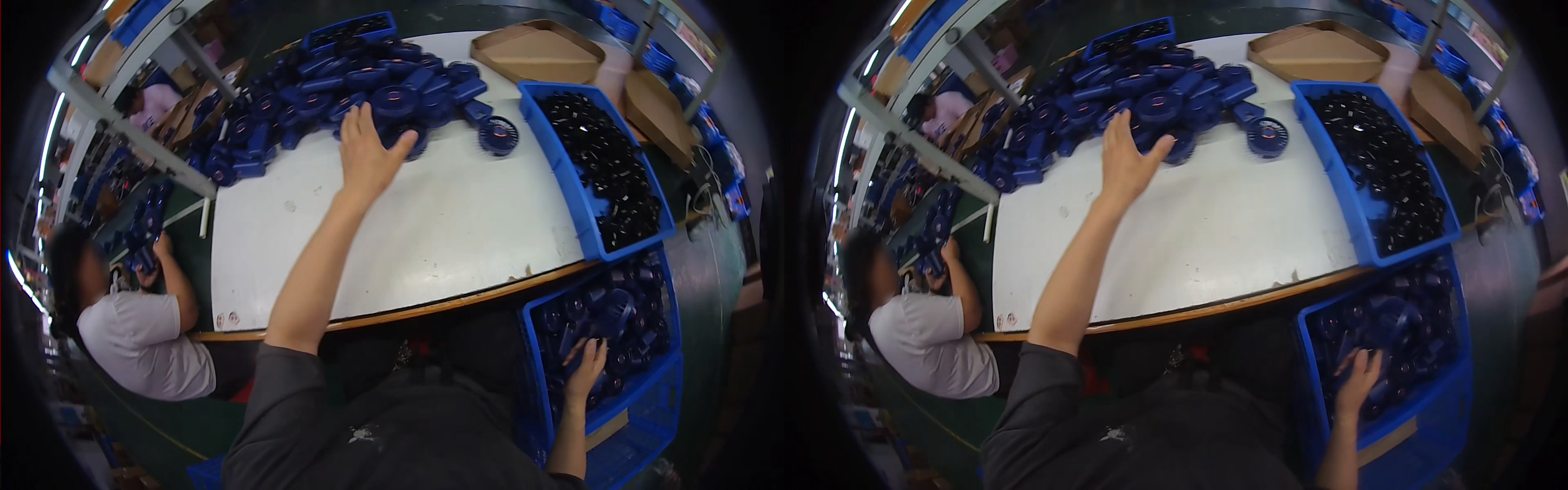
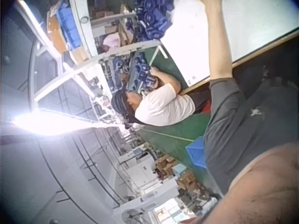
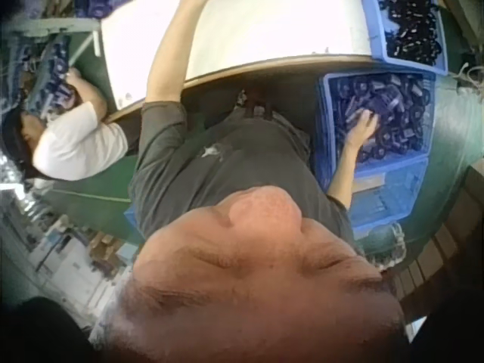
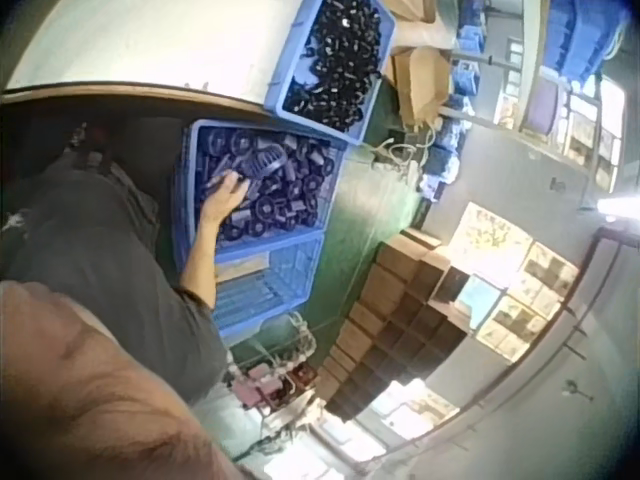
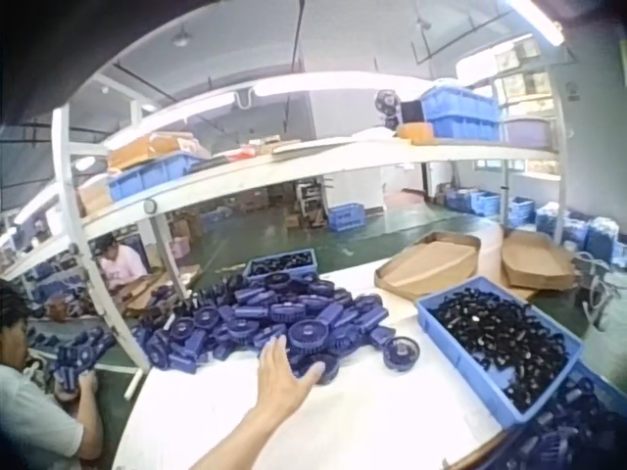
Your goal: The person picks up a blue fan from a blue crate, attaches a black clip to the handle by hand, and places the assembled fan onto the table, repeating the process for several fans.
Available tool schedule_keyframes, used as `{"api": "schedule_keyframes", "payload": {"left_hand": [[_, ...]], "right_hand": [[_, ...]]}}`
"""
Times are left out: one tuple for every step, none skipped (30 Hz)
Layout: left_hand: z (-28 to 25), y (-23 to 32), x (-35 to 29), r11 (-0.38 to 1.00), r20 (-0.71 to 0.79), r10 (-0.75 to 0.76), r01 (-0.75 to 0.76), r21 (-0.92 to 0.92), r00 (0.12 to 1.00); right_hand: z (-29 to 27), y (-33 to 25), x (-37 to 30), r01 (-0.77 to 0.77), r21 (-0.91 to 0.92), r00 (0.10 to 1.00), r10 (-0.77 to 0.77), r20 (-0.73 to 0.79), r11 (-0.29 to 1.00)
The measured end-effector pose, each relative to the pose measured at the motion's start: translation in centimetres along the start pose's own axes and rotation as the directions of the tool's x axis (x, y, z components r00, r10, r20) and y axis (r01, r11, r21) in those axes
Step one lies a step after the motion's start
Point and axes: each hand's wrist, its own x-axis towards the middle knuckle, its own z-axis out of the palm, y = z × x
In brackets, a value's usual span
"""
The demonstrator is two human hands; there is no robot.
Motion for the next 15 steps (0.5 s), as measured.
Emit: {"api": "schedule_keyframes", "payload": {"left_hand": [[1.2, -0.6, 1.4, 0.997, 0.0, 0.05, -0.05, 0.052, 0.999], [1.6, -1.8, 3.0, 0.98, -0.011, 0.113, -0.11, 0.166, 0.993], [2.4, -1.2, 4.0, 0.962, 0.011, 0.091, -0.091, 0.256, 0.996], [2.9, -1.1, 4.9, 0.936, 0.065, 0.045, -0.065, 0.345, 0.997], [2.8, 0.5, 5.6, 0.901, 0.143, -0.002, -0.06, 0.43, 0.99], [2.7, 0.2, 6.0, 0.838, 0.115, 0.044, -0.1, 0.536, 0.992], [3.0, 0.6, 6.4, 0.818, 0.101, 0.084, -0.127, 0.562, 0.991], [3.0, 0.8, 6.8, 0.81, 0.105, 0.095, -0.138, 0.57, 0.99], [3.1, 1.1, 7.0, 0.79, 0.111, 0.087, -0.136, 0.598, 0.99], [3.2, 1.4, 7.3, 0.785, 0.123, 0.052, -0.117, 0.609, 0.991], [3.4, 2.0, 7.5, 0.784, 0.151, 0.026, -0.114, 0.61, 0.988], [3.5, 2.4, 7.8, 0.78, 0.177, -0.002, -0.109, 0.617, 0.984], [3.3, 2.2, 7.8, 0.775, 0.189, -0.005, -0.116, 0.621, 0.982], [3.3, 2.4, 7.8, 0.776, 0.19, -0.002, -0.118, 0.619, 0.982], [3.2, 2.7, 7.8, 0.776, 0.189, -0.001, -0.118, 0.62, 0.982]], "right_hand": [[-2.0, 0.6, 0.9, -0.001, -0.031, 0.999, 0.0, -0.037, 1.0], [-3.4, 1.2, 1.7, -0.003, -0.064, 0.997, -0.002, -0.078, 0.998], [-4.1, 1.1, 2.7, -0.007, -0.105, 0.988, -0.01, -0.155, 0.994], [-6.7, 3.5, 4.0, -0.054, 0.005, 0.983, 0.054, -0.177, 0.999], [-7.9, 4.1, 5.0, -0.075, 0.046, 0.968, 0.084, -0.236, 0.996], [-8.4, 4.1, 6.0, -0.165, 0.206, 0.934, 0.22, -0.283, 0.965], [-10.2, 5.1, 6.5, -0.253, 0.18, 0.9, 0.3, -0.316, 0.951], [-11.3, 5.7, 6.9, -0.315, 0.215, 0.88, 0.369, -0.298, 0.924], [-12.0, 6.1, 7.4, -0.368, 0.189, 0.85, 0.412, -0.329, 0.91], [-12.7, 6.7, 8.1, -0.387, 0.14, 0.851, 0.411, -0.325, 0.911], [-13.5, 7.3, 8.7, -0.408, 0.09, 0.851, 0.415, -0.321, 0.908], [-14.1, 8.1, 9.5, -0.393, 0.106, 0.856, 0.406, -0.32, 0.913], [-14.5, 8.8, 10.8, -0.378, 0.12, 0.866, 0.397, -0.305, 0.918], [-14.9, 9.3, 11.8, -0.39, 0.11, 0.85, 0.403, -0.339, 0.914], [-15.4, 9.8, 12.9, -0.386, 0.118, 0.848, 0.402, -0.345, 0.915]]}}
